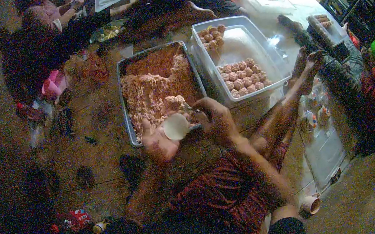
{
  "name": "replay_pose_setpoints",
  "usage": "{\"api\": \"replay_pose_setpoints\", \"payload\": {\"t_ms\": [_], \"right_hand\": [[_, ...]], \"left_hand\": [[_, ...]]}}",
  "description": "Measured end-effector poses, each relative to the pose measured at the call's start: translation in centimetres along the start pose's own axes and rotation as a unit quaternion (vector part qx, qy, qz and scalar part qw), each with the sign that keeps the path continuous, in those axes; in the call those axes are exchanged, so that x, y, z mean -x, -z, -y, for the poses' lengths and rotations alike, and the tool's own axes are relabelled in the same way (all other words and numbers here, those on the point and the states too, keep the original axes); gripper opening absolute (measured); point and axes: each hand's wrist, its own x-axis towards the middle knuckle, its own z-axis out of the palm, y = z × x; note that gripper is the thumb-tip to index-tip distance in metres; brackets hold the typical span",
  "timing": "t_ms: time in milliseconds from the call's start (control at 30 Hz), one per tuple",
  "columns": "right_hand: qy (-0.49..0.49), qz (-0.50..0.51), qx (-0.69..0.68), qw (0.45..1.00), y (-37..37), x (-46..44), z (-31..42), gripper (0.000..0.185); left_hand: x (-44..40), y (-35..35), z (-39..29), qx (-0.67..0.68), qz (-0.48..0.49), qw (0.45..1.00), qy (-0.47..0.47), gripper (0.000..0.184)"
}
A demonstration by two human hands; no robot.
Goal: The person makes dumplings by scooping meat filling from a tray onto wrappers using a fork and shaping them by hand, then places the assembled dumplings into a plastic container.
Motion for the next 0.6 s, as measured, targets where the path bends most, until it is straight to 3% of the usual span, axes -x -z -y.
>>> {"api": "replay_pose_setpoints", "payload": {"t_ms": [67, 100, 200, 367, 433, 467, 533, 567, 600], "right_hand": [[0.152, -0.100, 0.046, 0.982, -1.7, 1.1, -0.5, 0.015], [0.175, -0.085, 0.077, 0.978, -2.9, 1.6, -1.9, 0.019], [0.141, -0.090, 0.083, 0.982, -5.0, 3.2, -2.3, 0.019], [0.141, -0.036, 0.074, 0.987, -5.4, 4.5, -2.2, 0.029], [0.127, 0.066, 0.065, 0.988, -4.8, 4.6, -1.8, 0.036], [0.129, 0.067, 0.062, 0.987, -4.1, 4.4, -1.7, 0.036], [0.110, 0.154, 0.123, 0.974, -2.6, 4.5, -0.5, 0.039], [0.137, 0.123, 0.137, 0.973, -2.6, 4.4, -0.4, 0.035], [0.138, 0.126, 0.135, 0.973, -2.5, 4.2, -0.6, 0.035]], "left_hand": [[-1.8, -0.5, 0.2, 0.051, 0.003, 0.998, -0.045, 0.097], [-2.3, -0.7, 0.4, 0.104, 0.004, 0.991, -0.088, 0.096], [-2.4, -2.6, 0.7, 0.021, 0.009, 0.995, -0.100, 0.096], [-1.6, -1.2, -0.1, 0.053, 0.047, 0.995, -0.064, 0.099], [-1.4, -1.5, -0.5, 0.081, 0.032, 0.995, -0.048, 0.098], [-1.3, -1.0, -1.0, 0.079, 0.031, 0.995, -0.051, 0.098], [-0.3, 1.4, -2.1, 0.057, -0.029, 0.992, -0.110, 0.093], [0.9, 2.4, -3.6, 0.130, 0.120, 0.983, -0.042, 0.087], [1.5, 2.4, -4.9, 0.129, 0.120, 0.983, -0.045, 0.087]]}}
